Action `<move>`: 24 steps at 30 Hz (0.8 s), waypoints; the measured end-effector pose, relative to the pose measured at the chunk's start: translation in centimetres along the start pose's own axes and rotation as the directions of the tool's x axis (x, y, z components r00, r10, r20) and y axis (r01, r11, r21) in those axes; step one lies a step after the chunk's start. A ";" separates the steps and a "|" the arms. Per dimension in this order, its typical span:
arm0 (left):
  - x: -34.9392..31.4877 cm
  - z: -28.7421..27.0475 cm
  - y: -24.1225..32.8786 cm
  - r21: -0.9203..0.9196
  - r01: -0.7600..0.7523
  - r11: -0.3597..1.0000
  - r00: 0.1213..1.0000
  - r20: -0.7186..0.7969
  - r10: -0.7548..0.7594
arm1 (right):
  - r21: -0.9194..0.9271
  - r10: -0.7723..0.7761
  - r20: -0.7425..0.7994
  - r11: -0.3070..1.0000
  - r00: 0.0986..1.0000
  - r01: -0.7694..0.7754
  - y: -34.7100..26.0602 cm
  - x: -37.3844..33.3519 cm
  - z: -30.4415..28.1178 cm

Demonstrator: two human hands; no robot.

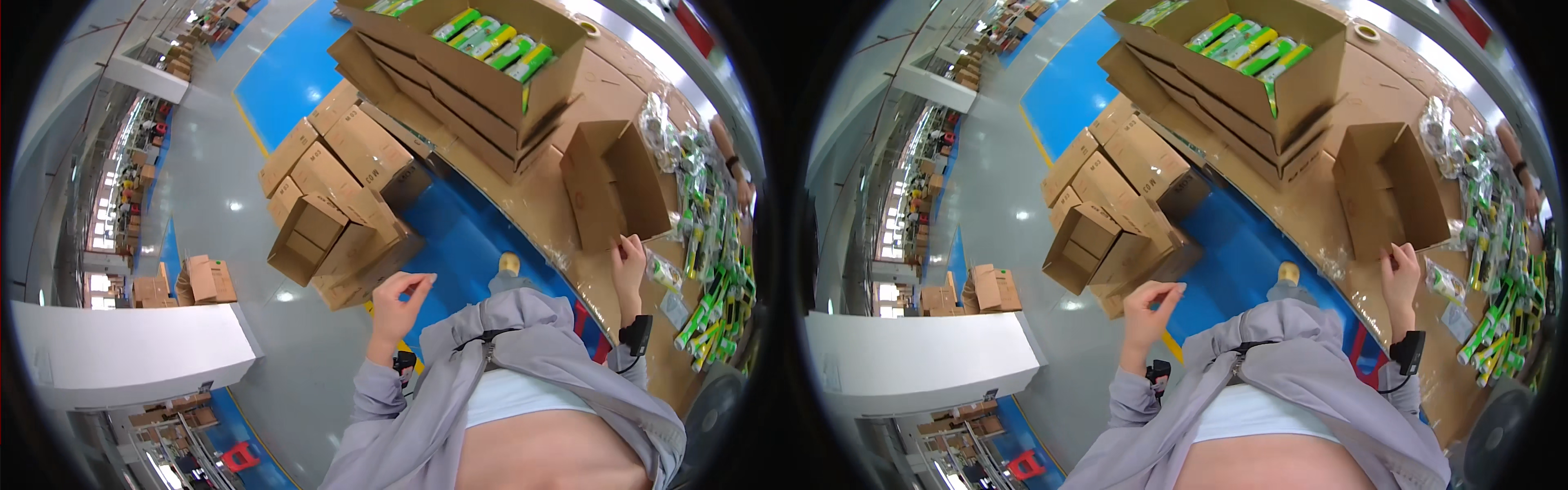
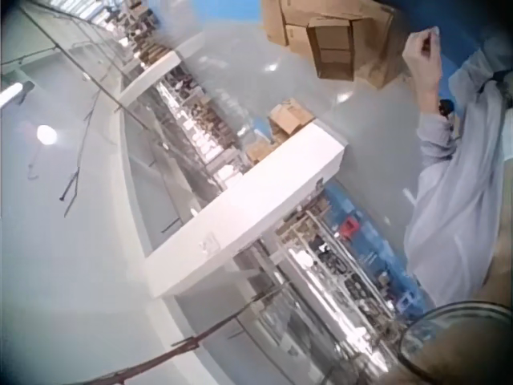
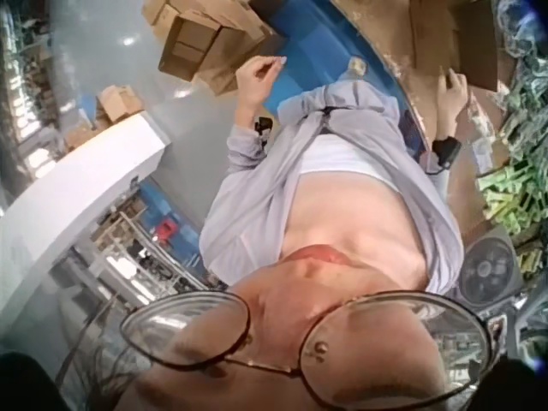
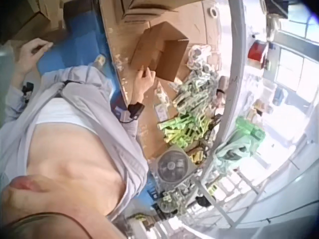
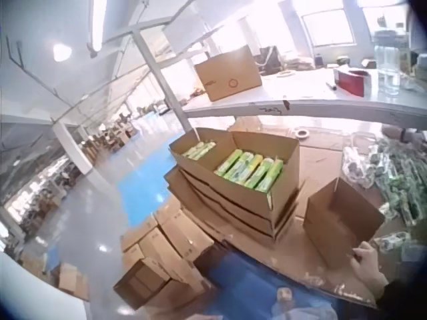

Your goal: Packing packaged LED light tubes into larger cardboard shipping boxes on a factory assembly line.

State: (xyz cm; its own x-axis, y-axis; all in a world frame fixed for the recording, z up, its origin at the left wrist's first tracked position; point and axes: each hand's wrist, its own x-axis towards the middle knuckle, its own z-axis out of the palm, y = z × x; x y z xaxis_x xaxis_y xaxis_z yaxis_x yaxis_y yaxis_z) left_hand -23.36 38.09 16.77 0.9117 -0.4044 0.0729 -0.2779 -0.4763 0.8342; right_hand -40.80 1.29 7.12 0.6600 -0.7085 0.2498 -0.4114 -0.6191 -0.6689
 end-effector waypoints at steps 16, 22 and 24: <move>-1.8 10.9 -1.8 -0.024 -0.315 0.949 0.908 0.284 0.308 | 0.036 -0.036 0.053 0.999 0.998 0.034 -1.4 -18.5 -4.4; 2.6 19.4 2.9 -0.002 -0.309 0.951 0.813 0.519 0.265 | 0.083 -0.045 0.136 0.996 0.990 0.034 2.6 -19.8 -7.0; 3.6 22.8 3.0 0.068 -0.453 0.889 0.740 0.585 0.332 | 0.120 -0.095 0.194 0.990 0.976 0.072 2.8 -18.7 -8.9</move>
State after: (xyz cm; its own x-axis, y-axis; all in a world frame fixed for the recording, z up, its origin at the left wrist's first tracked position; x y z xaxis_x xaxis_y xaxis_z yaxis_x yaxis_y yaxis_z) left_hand -27.84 17.45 7.10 0.4056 -0.9140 0.0115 -0.6807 -0.2936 0.6711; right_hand -59.90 9.81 6.77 0.8056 -0.5671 0.1714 -0.2840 -0.6235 -0.7284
